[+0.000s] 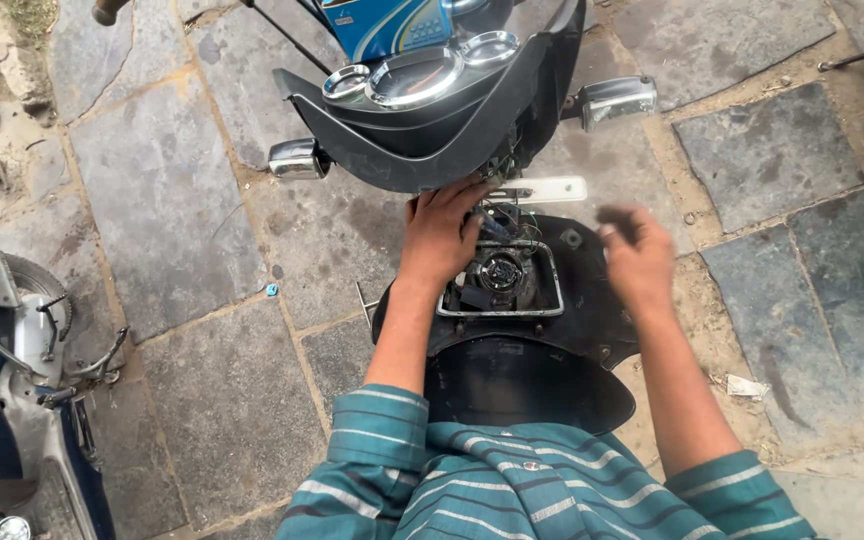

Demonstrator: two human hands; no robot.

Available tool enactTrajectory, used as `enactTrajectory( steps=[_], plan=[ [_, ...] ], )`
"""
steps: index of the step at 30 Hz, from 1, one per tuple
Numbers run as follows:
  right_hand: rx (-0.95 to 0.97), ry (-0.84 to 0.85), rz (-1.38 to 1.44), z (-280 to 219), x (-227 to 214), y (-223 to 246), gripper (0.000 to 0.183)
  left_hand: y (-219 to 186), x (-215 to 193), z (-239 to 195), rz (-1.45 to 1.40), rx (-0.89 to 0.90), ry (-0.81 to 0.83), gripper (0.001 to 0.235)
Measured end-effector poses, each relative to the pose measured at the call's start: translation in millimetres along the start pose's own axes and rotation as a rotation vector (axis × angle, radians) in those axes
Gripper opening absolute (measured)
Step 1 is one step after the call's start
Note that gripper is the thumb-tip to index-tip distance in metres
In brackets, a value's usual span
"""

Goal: The person works on the wiring inside the front fairing of a motorcycle. They use their hands to untangle, organize, and connect various colored wires within the exposed compartment below the headlight assembly.

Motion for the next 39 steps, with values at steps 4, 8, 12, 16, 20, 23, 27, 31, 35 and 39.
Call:
enactTrajectory(
  steps=[4, 8, 12, 16, 20, 23, 27, 31, 35, 39],
  plan=[
    [0.013, 0.081, -0.153, -12.8, 12.2, -1.2, 0.024, 0.4, -4.1, -5.2, -0.043, 0.009, 0.006, 0.053],
    [0.029, 0.165, -0.185, -17.2, 22.3, -2.1, 0.027, -1.7, -16.3, -7.4, -0.133, 0.033, -0.06, 0.058],
    [0.044, 0.197, -0.218, -17.6, 27.4, -6.7, 0.027, -3.3, -23.6, -10.1, -0.183, 0.068, -0.14, 0.059],
    [0.037, 0.204, -0.215, -19.8, 26.8, -6.5, 0.027, -2.9, -21.5, -16.3, -0.188, 0.081, -0.189, 0.056],
    [0.073, 0.218, -0.183, -20.7, 28.2, -12.5, 0.026, -0.2, -18.2, -25.6, -0.203, 0.022, -0.227, 0.048],
    [0.076, 0.226, -0.165, -23.4, 28.9, -12.8, 0.025, 1.3, -18.9, -32.3, -0.311, -0.033, -0.234, 0.046],
    [0.053, 0.248, -0.148, -27.5, 31.1, -12.6, 0.024, 14.0, -14.9, -46.3, -0.378, -0.093, -0.257, 0.047],
    [0.038, 0.287, -0.119, -29.1, 34.4, -14.8, 0.023, 22.1, -7.2, -56.4, -0.433, -0.18, -0.277, 0.044],
    [0.024, 0.31, -0.131, -31.0, 36.2, -6.3, 0.022, 27.8, -4.4, -60.7, -0.525, -0.305, -0.322, 0.036],
    [0.017, 0.296, -0.143, -30.7, 35.0, -0.8, 0.021, 35.5, -1.8, -62.0, -0.566, -0.35, -0.406, 0.033]
  ],
)
Point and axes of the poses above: each hand's wrist, its own z-axis towards the middle knuckle, its own x-axis out of the palm, y = z × x, the point moved 3 cm from there along z, towards the middle knuckle, and after that the axes turned 4 degrees about x, right-handed, at the moved point
